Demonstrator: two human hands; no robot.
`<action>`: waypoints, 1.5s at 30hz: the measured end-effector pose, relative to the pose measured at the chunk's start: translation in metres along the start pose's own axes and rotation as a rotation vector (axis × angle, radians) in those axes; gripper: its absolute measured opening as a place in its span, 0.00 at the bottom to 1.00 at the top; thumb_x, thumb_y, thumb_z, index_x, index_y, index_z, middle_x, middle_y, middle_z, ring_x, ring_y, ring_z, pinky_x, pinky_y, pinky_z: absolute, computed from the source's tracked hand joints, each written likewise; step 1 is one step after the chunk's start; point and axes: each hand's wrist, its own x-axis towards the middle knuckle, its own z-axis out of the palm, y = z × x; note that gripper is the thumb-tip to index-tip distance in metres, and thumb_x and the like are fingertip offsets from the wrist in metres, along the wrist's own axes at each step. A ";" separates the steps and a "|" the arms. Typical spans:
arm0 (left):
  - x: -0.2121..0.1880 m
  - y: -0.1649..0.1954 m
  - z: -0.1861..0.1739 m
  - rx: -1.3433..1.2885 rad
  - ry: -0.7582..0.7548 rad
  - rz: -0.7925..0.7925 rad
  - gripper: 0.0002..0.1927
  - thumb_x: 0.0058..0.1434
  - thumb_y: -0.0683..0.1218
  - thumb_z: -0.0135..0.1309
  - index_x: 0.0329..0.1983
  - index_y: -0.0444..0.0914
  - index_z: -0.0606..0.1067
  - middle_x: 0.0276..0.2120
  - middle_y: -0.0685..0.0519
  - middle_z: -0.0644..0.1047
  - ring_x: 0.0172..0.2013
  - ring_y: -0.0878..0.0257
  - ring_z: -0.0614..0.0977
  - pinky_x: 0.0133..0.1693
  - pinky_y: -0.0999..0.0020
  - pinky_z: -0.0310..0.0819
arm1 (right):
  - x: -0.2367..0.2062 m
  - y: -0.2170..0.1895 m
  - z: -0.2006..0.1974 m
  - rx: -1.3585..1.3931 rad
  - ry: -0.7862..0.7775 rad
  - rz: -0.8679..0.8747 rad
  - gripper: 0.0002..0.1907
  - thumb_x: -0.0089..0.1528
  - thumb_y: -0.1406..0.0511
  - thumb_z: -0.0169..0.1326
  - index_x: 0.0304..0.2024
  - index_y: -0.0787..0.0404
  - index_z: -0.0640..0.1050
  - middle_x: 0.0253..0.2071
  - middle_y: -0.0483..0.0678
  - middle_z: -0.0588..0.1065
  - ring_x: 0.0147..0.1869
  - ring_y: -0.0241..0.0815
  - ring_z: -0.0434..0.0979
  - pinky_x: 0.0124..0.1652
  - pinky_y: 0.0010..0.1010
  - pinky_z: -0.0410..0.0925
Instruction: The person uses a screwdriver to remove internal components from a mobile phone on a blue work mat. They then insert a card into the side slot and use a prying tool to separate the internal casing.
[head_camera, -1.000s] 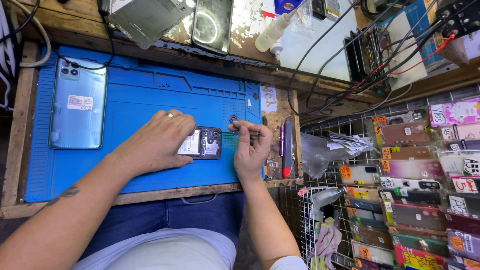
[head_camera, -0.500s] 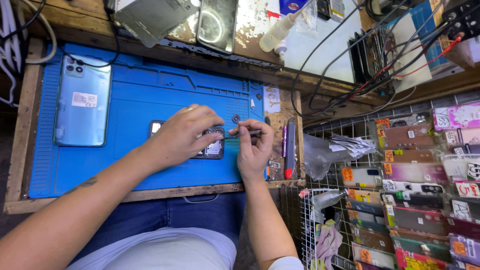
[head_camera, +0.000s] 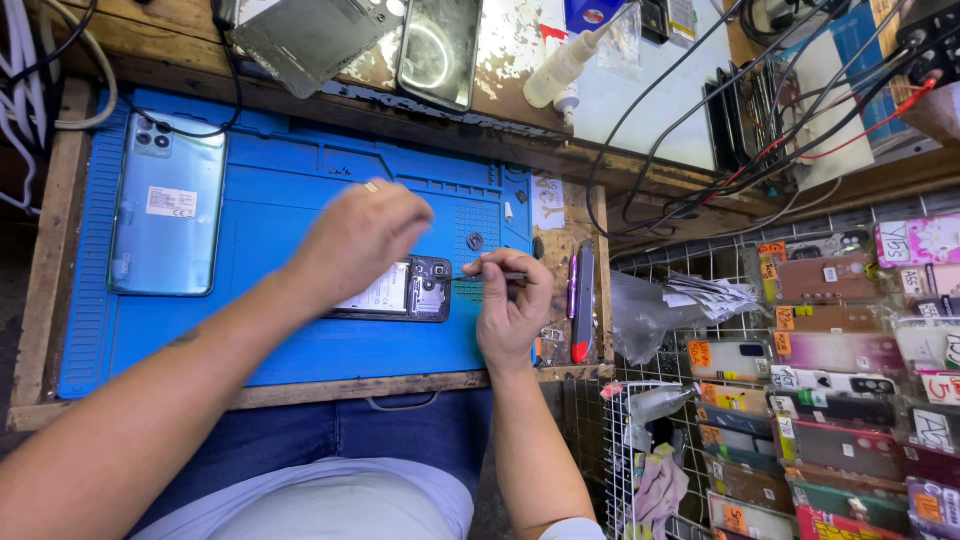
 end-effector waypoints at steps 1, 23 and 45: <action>0.002 -0.009 -0.005 0.068 0.018 -0.040 0.05 0.62 0.44 0.59 0.36 0.37 0.78 0.33 0.47 0.79 0.37 0.48 0.80 0.42 0.52 0.73 | 0.001 0.000 -0.001 -0.019 0.029 -0.006 0.11 0.72 0.74 0.50 0.54 0.63 0.65 0.48 0.54 0.75 0.48 0.41 0.80 0.50 0.32 0.77; -0.024 0.005 -0.055 0.241 -0.359 -0.052 0.22 0.52 0.52 0.62 0.46 0.35 0.77 0.46 0.46 0.77 0.50 0.47 0.76 0.51 0.51 0.68 | 0.004 -0.013 -0.014 -0.155 0.155 0.063 0.16 0.72 0.71 0.52 0.62 0.66 0.68 0.46 0.52 0.75 0.44 0.40 0.80 0.45 0.28 0.75; -0.059 0.020 -0.058 0.135 -0.304 -0.112 0.39 0.40 0.49 0.70 0.56 0.35 0.70 0.52 0.45 0.75 0.58 0.45 0.73 0.58 0.50 0.64 | -0.029 -0.014 -0.004 -0.119 0.082 0.026 0.14 0.73 0.73 0.50 0.61 0.65 0.66 0.47 0.54 0.75 0.49 0.43 0.80 0.51 0.32 0.76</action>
